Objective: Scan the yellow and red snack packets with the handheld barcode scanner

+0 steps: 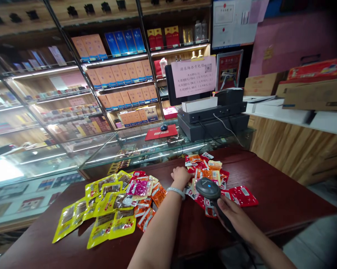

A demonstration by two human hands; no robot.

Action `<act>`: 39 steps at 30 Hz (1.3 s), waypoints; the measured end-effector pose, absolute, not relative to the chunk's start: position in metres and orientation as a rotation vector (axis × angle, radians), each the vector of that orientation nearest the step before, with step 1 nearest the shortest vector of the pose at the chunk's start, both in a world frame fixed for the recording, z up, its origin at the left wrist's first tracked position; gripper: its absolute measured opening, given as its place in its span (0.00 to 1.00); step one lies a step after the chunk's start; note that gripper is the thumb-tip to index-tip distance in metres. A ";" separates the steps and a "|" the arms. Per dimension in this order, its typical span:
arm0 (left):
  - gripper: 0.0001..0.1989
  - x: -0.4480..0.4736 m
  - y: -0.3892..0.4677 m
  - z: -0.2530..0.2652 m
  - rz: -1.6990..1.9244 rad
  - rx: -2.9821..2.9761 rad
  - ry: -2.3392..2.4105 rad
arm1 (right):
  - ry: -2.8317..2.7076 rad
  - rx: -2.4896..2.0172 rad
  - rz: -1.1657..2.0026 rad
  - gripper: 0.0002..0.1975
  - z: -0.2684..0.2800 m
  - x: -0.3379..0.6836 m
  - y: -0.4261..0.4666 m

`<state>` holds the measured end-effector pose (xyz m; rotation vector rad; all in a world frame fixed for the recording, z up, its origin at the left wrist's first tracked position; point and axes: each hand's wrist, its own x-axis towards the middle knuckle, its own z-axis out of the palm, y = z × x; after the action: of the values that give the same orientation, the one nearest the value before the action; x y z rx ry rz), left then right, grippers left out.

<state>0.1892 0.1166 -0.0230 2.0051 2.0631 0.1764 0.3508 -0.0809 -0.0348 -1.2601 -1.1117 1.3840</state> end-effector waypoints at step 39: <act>0.19 0.085 0.016 -0.002 0.809 1.550 1.577 | -1.189 -1.120 1.551 0.29 -0.002 0.305 -0.076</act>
<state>0.0848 0.0162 -0.0023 1.5505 1.5771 0.8095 0.3047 -0.0757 -0.0020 -1.1202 -1.1894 1.5506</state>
